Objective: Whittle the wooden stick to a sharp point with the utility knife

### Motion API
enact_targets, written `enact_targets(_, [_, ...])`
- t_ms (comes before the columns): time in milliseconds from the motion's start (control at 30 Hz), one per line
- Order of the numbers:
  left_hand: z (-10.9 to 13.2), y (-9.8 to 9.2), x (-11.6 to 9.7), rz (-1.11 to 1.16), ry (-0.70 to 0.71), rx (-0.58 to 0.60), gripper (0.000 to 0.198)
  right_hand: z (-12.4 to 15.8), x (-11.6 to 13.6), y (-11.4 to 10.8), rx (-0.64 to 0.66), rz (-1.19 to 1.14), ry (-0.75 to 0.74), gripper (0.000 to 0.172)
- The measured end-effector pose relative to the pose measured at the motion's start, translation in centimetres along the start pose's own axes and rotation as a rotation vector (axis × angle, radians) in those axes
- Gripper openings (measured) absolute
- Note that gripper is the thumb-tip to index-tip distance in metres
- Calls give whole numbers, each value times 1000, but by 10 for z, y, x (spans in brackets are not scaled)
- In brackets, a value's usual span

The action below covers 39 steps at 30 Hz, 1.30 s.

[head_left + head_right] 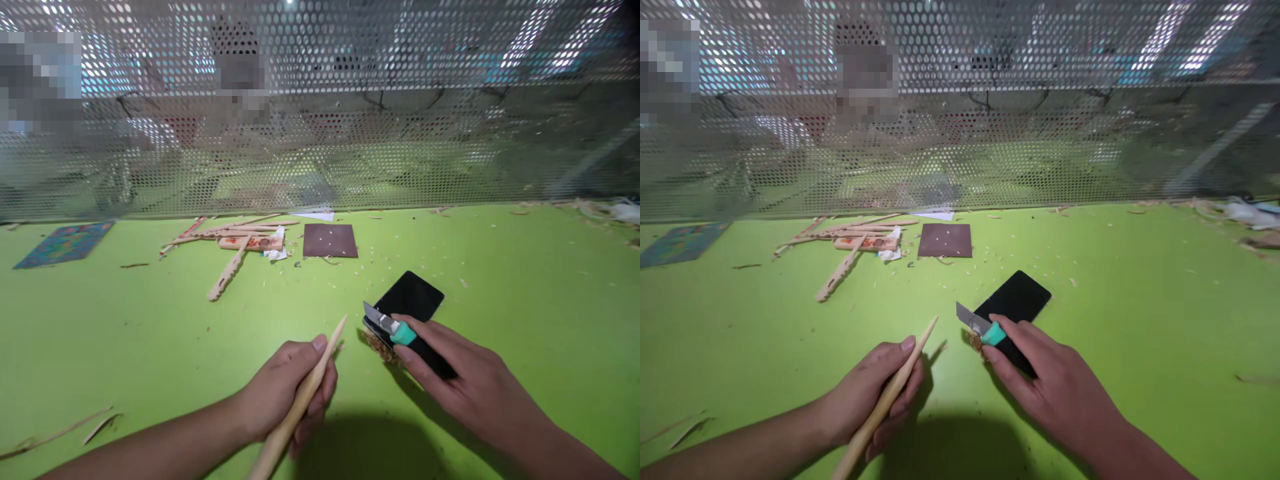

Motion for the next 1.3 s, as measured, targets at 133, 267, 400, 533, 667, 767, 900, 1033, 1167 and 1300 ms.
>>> enact_targets(133, [-1,-1,2,43,27,4,63,-1,1,0,-13,5,-13,39])
enact_targets(267, [-3,-1,-3,84,55,26,46,-1,-1,0,8,7,-23,38])
enact_targets(400, [-5,-1,-9,121,34,31,26,-1,-1,1,23,18,-46,37])
enact_targets(533, [-4,-3,-9,150,1,49,33,-2,1,0,45,20,-48,36])
enact_targets(667, [-3,-4,-9,144,-106,37,46,-2,0,1,67,13,-27,36])
enact_targets(767, [-3,-5,-10,130,-127,32,50,0,-1,2,84,13,-22,37])
enact_targets(900, [-5,-4,-7,130,-78,46,47,0,-2,3,81,33,-31,38])
enact_targets(1033, [-6,-4,-5,82,8,52,38,0,0,2,84,32,-29,37])
enact_targets(1167, [-7,-3,-5,41,9,24,30,-1,1,1,92,24,-23,37])
enact_targets(1300, [-7,-3,-5,4,23,4,24,-2,2,1,80,14,-39,37])
Point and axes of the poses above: each hand's wrist, its own z-axis away from the middle knuckle, its own y-axis out of the palm, x = y × z, the point moved 2 cm from there along -z, towards the middle knuckle, and after that the axes turned 11 degrees about -z, right-handed, at the moved point
